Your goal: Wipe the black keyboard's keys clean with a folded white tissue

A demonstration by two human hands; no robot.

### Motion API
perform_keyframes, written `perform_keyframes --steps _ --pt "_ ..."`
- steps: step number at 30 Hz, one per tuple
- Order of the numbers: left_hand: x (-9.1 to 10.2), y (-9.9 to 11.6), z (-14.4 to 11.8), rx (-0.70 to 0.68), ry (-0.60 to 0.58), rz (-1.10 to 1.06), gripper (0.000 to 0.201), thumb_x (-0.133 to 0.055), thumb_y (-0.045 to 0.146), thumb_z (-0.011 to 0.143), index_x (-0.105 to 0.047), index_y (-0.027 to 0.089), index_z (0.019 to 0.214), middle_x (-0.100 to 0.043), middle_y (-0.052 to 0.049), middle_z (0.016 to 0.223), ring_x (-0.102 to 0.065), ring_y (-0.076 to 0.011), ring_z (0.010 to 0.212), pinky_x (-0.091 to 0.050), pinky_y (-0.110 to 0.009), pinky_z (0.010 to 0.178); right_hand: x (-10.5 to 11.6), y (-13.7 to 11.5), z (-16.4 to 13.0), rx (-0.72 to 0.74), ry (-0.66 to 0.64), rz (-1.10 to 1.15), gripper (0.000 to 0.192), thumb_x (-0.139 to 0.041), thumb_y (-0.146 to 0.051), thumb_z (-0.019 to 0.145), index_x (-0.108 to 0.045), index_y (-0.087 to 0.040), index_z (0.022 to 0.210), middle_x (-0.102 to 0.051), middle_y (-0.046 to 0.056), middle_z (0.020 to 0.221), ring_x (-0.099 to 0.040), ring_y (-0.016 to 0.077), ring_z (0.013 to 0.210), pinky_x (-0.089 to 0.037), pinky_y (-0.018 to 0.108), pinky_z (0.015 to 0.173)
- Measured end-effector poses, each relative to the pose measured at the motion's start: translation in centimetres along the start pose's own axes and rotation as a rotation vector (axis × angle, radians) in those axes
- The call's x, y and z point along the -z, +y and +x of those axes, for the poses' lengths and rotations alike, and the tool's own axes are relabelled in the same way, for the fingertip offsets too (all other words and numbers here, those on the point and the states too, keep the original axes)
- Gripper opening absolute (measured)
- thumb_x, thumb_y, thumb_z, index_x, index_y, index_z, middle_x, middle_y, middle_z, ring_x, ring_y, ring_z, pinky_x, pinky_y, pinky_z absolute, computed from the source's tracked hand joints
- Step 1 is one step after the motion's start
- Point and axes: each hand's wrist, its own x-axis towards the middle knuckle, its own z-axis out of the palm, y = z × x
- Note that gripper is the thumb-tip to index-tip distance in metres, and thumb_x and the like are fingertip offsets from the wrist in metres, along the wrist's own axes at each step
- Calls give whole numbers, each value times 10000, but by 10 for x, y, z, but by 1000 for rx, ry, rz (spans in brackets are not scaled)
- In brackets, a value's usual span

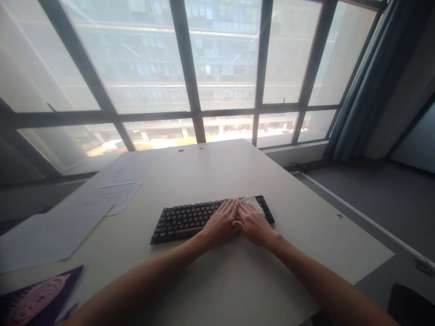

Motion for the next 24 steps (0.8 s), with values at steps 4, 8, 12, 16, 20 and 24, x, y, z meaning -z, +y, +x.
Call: perform_keyframes --steps 4,8,12,16,20,24 --pt "-1 0 2 41 -32 15 747 -517 433 939 -353 -7 1521 -389 -257 1572 -327 -354 1499 -257 -476 1242 -2 0 6 -29 -7 5 711 -298 -545 1055 -411 -24 1525 -416 222 1563 -345 291 1496 -292 493 1237" --pt "-4 1 4 75 -21 40 768 -508 482 960 -334 1 1533 -381 -260 1575 -321 -363 1500 -255 -497 1240 -5 9 19 -45 -19 18 737 -286 -564 1052 -425 -5 1511 -413 230 1562 -331 293 1502 -270 486 1245" --pt "-7 1 3 83 -15 68 789 -500 533 973 -313 27 1549 -366 -251 1587 -305 -366 1506 -267 -517 1229 -6 15 25 -38 -19 24 733 -292 -571 1050 -430 -21 1513 -391 226 1575 -319 297 1507 -274 497 1242" --pt "-11 0 1 86 -22 90 800 -516 529 973 -314 9 1547 -356 -247 1594 -297 -360 1510 -259 -497 1239 -6 15 22 -26 -6 19 706 -303 -554 1054 -434 -35 1514 -396 221 1572 -327 296 1503 -287 508 1236" --pt "-13 2 0 65 -10 126 728 -495 473 998 -356 -9 1526 -389 -238 1579 -333 -349 1496 -268 -473 1242 -8 14 17 -15 -6 16 730 -287 -562 1054 -447 -4 1497 -405 233 1564 -332 301 1501 -286 496 1239" --pt "-14 6 -3 32 42 162 605 -444 370 1027 -411 -10 1495 -455 -227 1540 -399 -330 1463 -283 -455 1238 -9 13 10 -15 11 20 730 -291 -572 1050 -458 -18 1495 -421 229 1554 -346 306 1493 -302 504 1233"
